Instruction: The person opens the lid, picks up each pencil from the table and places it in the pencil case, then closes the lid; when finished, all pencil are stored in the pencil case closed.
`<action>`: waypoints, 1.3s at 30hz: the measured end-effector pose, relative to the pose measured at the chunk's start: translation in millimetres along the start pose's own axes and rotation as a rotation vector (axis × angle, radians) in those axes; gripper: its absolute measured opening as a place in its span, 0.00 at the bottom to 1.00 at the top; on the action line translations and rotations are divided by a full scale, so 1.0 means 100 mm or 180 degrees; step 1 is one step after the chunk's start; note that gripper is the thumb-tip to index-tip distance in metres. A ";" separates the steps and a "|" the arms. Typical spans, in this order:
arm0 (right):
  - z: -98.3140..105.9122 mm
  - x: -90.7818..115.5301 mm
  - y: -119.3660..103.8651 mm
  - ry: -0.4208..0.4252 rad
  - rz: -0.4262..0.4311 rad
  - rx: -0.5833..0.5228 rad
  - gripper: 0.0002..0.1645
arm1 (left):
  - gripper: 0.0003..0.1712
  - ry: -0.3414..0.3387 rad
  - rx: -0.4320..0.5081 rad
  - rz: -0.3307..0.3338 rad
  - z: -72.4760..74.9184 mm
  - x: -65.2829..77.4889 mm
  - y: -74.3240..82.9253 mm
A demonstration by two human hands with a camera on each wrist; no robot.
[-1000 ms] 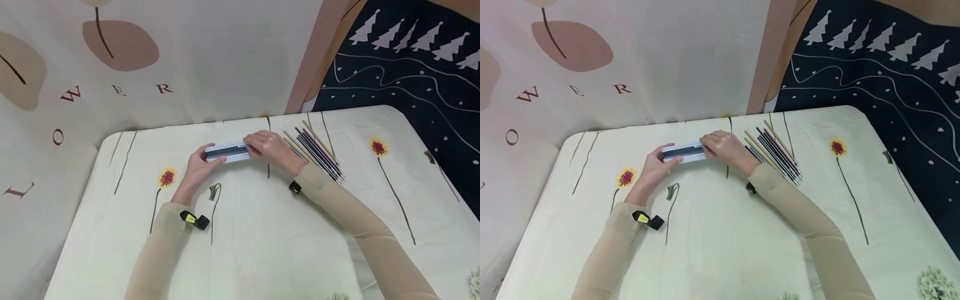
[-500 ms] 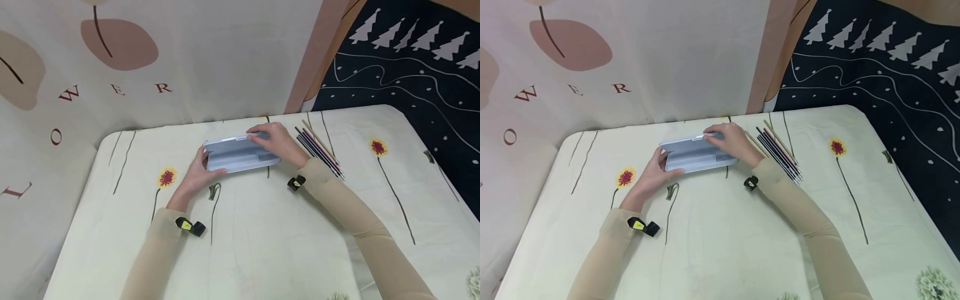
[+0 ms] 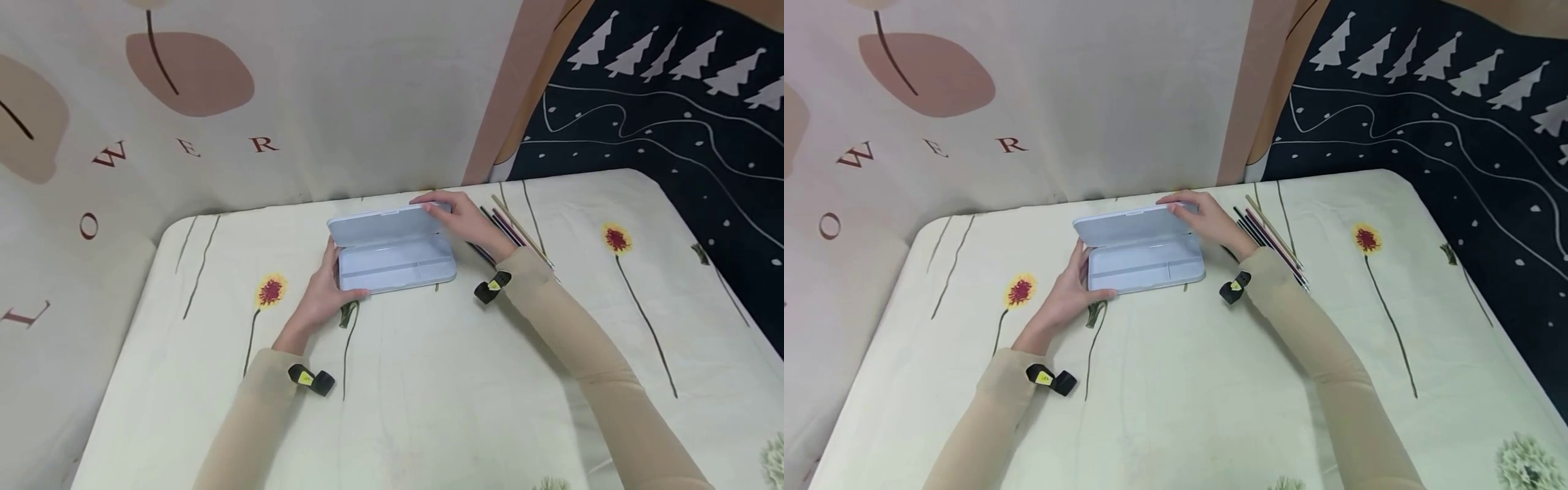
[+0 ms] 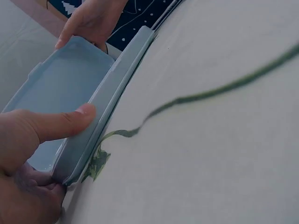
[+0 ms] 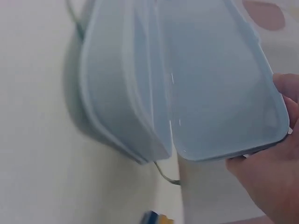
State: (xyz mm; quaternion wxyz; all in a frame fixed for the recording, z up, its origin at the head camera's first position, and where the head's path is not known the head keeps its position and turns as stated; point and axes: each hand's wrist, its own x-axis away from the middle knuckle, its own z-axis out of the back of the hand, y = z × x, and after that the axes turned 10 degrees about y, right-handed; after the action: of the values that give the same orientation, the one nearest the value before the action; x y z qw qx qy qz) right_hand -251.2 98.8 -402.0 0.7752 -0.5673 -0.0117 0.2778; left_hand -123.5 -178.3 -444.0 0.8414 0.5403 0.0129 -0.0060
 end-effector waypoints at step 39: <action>0.03 -0.15 0.21 0.0589 -0.1127 -0.0466 0.21 | 0.68 -0.0022 -0.0301 0.0158 0.02 0.04 0.01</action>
State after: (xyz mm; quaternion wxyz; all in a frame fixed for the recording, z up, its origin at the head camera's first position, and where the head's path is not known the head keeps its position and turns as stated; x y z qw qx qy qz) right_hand -273.4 99.5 -414.9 0.7664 -0.6343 -0.0601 0.0823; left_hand -119.6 -179.5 -442.3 0.8659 0.5000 -0.0031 0.0135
